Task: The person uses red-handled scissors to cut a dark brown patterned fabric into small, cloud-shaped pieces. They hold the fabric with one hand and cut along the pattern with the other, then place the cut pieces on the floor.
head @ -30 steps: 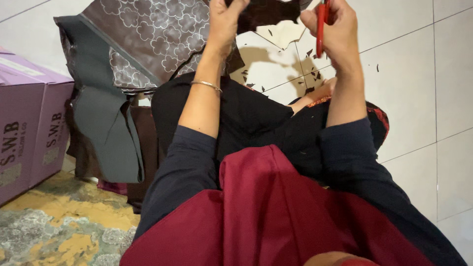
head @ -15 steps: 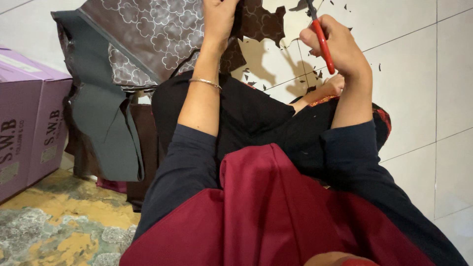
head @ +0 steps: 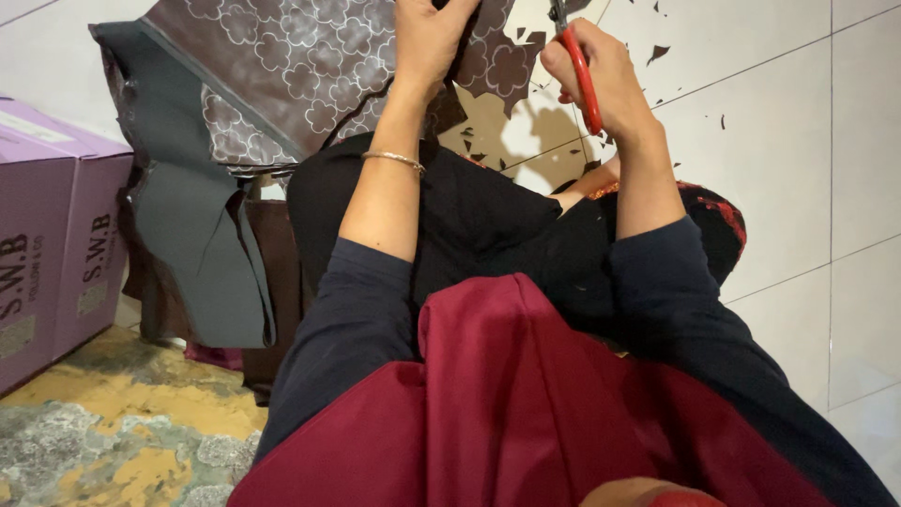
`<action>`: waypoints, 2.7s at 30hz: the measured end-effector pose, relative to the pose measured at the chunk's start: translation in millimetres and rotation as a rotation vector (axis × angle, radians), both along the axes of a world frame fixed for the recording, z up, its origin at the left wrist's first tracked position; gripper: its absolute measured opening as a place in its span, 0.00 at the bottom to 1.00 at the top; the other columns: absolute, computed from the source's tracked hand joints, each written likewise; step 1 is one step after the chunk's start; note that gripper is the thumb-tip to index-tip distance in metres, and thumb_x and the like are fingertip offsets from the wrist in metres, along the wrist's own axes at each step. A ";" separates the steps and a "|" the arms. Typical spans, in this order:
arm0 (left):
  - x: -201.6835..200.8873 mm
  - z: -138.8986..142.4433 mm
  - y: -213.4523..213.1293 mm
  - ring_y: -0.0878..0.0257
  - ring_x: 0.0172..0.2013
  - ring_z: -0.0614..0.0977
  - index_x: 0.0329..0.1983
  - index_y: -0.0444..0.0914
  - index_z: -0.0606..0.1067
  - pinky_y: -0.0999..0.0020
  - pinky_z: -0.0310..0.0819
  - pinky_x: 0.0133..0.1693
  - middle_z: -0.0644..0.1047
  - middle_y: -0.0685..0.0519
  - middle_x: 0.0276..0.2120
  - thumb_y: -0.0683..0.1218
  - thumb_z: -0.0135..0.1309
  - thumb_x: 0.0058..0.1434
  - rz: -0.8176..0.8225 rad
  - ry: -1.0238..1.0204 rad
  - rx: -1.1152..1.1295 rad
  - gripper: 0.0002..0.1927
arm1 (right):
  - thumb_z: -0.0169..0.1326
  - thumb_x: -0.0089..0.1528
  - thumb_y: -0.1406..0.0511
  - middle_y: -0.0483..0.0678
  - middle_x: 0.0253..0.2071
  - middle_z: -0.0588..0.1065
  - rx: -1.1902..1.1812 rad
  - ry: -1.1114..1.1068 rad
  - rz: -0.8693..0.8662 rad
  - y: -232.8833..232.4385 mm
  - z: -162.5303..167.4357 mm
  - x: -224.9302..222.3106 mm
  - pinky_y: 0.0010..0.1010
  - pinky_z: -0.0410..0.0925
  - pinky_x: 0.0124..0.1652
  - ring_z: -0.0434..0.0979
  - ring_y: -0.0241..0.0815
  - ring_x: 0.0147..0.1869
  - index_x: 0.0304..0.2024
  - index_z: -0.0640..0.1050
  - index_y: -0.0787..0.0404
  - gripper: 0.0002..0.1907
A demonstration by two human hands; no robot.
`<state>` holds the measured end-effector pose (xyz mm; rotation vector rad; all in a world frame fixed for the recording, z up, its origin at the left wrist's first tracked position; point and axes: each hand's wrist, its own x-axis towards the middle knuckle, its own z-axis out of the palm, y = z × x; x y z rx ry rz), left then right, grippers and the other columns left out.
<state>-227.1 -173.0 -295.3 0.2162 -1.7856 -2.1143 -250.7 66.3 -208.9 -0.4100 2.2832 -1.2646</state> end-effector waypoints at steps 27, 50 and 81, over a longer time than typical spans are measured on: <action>5.5 19.6 15.5 0.69 0.30 0.80 0.37 0.31 0.78 0.71 0.77 0.33 0.82 0.56 0.32 0.40 0.59 0.66 -0.098 0.035 0.409 0.05 | 0.48 0.71 0.43 0.42 0.27 0.68 -0.142 0.023 0.015 -11.3 -27.4 5.6 0.26 0.70 0.29 0.73 0.33 0.27 0.39 0.70 0.60 0.27; 2.5 3.6 7.1 0.69 0.34 0.80 0.41 0.30 0.80 0.70 0.78 0.38 0.82 0.57 0.34 0.41 0.63 0.66 -0.064 0.001 0.090 0.07 | 0.52 0.71 0.52 0.37 0.23 0.66 -0.238 -0.037 -0.196 -8.4 -11.9 -1.4 0.21 0.61 0.23 0.65 0.27 0.23 0.42 0.78 0.60 0.18; 24.4 -0.2 5.7 0.52 0.69 0.71 0.76 0.38 0.64 0.54 0.64 0.72 0.66 0.51 0.74 0.60 0.76 0.41 -0.967 0.148 0.555 0.60 | 0.61 0.67 0.65 0.45 0.40 0.81 -1.084 -0.621 -0.608 -6.9 -22.8 1.0 0.24 0.77 0.45 0.83 0.34 0.43 0.45 0.78 0.61 0.07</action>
